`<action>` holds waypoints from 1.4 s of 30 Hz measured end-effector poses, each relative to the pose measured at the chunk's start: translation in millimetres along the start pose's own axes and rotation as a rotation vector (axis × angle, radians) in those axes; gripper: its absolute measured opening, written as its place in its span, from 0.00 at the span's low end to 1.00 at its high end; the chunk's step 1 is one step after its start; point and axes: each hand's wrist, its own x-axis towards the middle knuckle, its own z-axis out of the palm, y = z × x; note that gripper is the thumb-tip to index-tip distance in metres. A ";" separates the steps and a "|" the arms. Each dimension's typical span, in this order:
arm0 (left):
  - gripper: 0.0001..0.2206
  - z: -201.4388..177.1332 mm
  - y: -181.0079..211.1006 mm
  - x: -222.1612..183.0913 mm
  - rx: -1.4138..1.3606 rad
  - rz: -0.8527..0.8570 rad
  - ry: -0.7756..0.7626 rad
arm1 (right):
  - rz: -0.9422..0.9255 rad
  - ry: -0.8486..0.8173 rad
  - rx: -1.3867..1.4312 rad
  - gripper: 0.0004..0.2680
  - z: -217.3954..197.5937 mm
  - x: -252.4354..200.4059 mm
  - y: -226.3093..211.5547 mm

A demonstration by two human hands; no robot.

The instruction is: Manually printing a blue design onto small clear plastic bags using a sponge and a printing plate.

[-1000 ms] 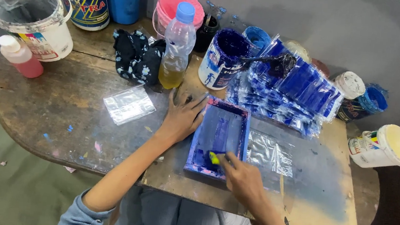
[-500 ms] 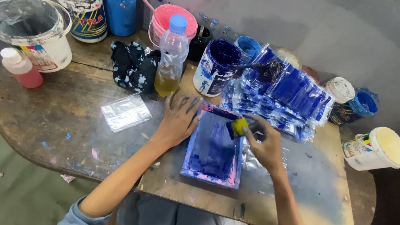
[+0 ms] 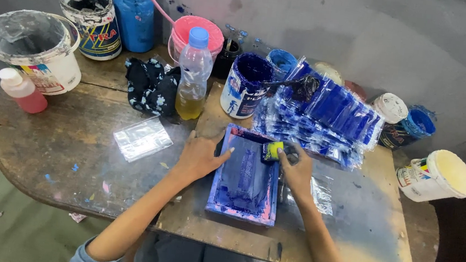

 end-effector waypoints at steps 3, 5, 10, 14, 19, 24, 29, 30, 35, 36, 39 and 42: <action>0.32 0.2 -2.1 0.7 0.009 -0.006 -0.002 | 0.000 -0.002 -0.004 0.11 0.0 2.4 7.4; 0.31 -10.8 6.7 -2.9 -0.032 -0.015 -0.013 | -0.064 0.025 -0.135 0.11 0.4 1.4 5.9; 0.31 -7.9 3.2 -1.7 -0.076 -0.026 -0.031 | -0.276 0.115 -0.390 0.12 -3.6 3.3 13.2; 0.29 6.1 -6.1 3.5 -0.091 -0.002 0.008 | -0.411 0.140 -0.608 0.09 1.1 13.5 40.4; 0.28 19.0 -17.3 8.0 -0.099 0.043 0.015 | -0.491 0.148 -0.836 0.08 3.6 10.8 43.0; 0.25 18.1 -15.1 5.6 -0.083 0.068 0.031 | -0.445 0.111 -0.996 0.15 5.9 7.5 38.2; 0.24 10.9 -7.1 4.1 -0.093 0.096 0.020 | -0.436 0.083 -0.979 0.14 4.3 2.1 27.8; 0.24 7.0 -4.2 3.3 -0.109 0.105 0.014 | -0.466 0.103 -0.993 0.12 4.7 0.5 25.8; 0.23 18.5 -12.3 7.1 -0.108 0.106 0.016 | -0.430 0.071 -0.954 0.10 2.6 1.6 25.8; 0.23 20.7 -14.0 7.7 -0.091 0.104 0.015 | -0.425 0.065 -0.952 0.10 3.2 0.4 23.3; 0.24 18.6 -12.8 6.4 -0.094 0.099 0.019 | -0.428 0.071 -0.979 0.10 2.9 2.9 31.1; 0.24 25.2 -18.0 10.0 -0.060 0.110 0.015 | -0.444 0.070 -0.952 0.09 2.2 1.7 28.4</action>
